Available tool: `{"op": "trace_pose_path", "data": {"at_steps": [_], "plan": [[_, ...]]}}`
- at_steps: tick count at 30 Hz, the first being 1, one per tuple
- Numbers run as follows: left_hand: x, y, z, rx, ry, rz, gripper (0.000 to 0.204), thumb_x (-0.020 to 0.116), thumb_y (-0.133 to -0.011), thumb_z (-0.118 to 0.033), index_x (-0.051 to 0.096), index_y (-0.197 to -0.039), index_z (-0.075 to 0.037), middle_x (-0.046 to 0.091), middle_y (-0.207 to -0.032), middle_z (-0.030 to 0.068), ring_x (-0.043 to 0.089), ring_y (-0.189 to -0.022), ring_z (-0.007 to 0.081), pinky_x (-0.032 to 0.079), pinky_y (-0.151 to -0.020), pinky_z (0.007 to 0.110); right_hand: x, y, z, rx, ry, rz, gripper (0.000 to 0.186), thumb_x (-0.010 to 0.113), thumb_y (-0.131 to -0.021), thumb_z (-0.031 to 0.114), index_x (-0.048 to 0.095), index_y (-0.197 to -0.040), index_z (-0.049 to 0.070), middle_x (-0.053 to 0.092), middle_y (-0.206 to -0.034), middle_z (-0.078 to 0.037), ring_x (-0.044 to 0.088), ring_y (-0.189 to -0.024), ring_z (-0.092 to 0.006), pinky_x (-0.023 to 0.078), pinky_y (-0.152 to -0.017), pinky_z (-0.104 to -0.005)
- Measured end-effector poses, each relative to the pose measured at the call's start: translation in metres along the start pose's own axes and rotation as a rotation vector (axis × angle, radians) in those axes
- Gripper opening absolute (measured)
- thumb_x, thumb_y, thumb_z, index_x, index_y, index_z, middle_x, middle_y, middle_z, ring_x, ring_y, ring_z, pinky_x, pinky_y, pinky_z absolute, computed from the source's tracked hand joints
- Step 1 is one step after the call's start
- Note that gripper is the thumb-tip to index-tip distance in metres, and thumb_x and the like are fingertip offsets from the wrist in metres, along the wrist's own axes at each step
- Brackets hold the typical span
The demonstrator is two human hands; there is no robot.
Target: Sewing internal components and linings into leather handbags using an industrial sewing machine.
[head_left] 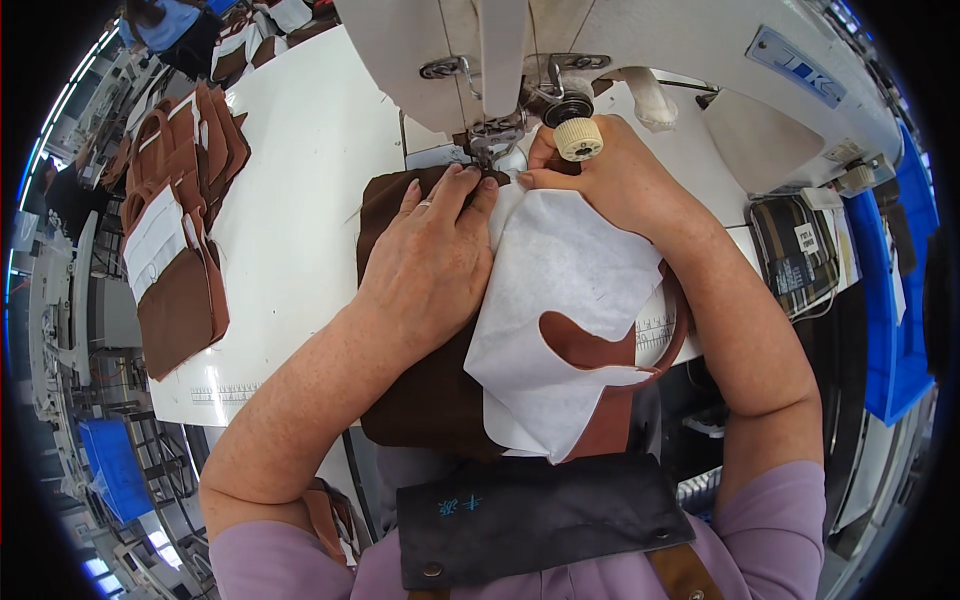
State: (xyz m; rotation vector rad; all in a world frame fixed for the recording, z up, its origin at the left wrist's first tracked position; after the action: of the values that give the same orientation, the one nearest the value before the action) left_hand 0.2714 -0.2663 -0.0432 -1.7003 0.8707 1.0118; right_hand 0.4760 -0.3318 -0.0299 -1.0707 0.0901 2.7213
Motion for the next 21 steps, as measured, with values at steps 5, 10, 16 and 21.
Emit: {"op": "trace_pose_path", "data": {"at_steps": [5,10,16,21], "plan": [[0.0,-0.003,0.008,0.018,-0.004,-0.012,0.039,0.058,-0.094,-0.005,0.061,-0.133,0.001,0.057,-0.133,0.0189,0.058,-0.125,0.0386,0.048,-0.107,0.052,0.006,-0.004,-0.009,-0.002,0.006,-0.056,0.027,0.077,-0.087,0.028,0.074,-0.098,0.004,0.076,-0.089,-0.01,0.073,-0.082,-0.0234,0.056,-0.077,-0.0352],[-0.001,-0.004,0.01,0.024,-0.02,-0.011,0.037,0.059,-0.095,-0.007,0.063,-0.131,0.001,0.058,-0.133,0.0178,0.059,-0.125,0.0361,0.047,-0.109,0.05,0.007,-0.006,-0.012,-0.009,-0.008,-0.081,0.029,0.075,-0.088,0.031,0.074,-0.101,0.005,0.076,-0.089,-0.01,0.073,-0.083,-0.0248,0.056,-0.078,-0.0362],[-0.001,-0.006,0.018,0.05,-0.011,-0.013,0.037,0.06,-0.095,-0.008,0.063,-0.132,-0.002,0.059,-0.134,0.0163,0.058,-0.126,0.0342,0.047,-0.11,0.05,0.007,-0.005,-0.01,-0.005,0.045,-0.09,0.03,0.074,-0.088,0.033,0.074,-0.101,0.006,0.076,-0.089,-0.011,0.073,-0.084,-0.0266,0.056,-0.077,-0.0374],[-0.017,-0.014,0.053,0.302,-0.033,0.096,0.045,0.067,-0.09,-0.014,0.065,-0.135,-0.012,0.06,-0.137,0.0114,0.058,-0.126,0.0314,0.042,-0.112,0.049,0.013,0.001,0.005,-0.076,0.174,-0.109,0.024,0.073,-0.083,0.033,0.074,-0.086,0.009,0.073,-0.079,-0.012,0.072,-0.077,-0.0308,0.056,-0.071,-0.0425]]}}
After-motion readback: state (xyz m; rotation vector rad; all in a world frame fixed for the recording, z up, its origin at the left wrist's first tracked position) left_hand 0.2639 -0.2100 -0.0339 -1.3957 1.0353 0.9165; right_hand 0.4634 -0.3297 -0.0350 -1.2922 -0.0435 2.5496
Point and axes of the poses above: each hand's wrist, its own y-axis away from the middle knuckle, its own x-axis out of the palm, z = x × y, the point moved 2 cm from there along -y, towards the middle knuckle
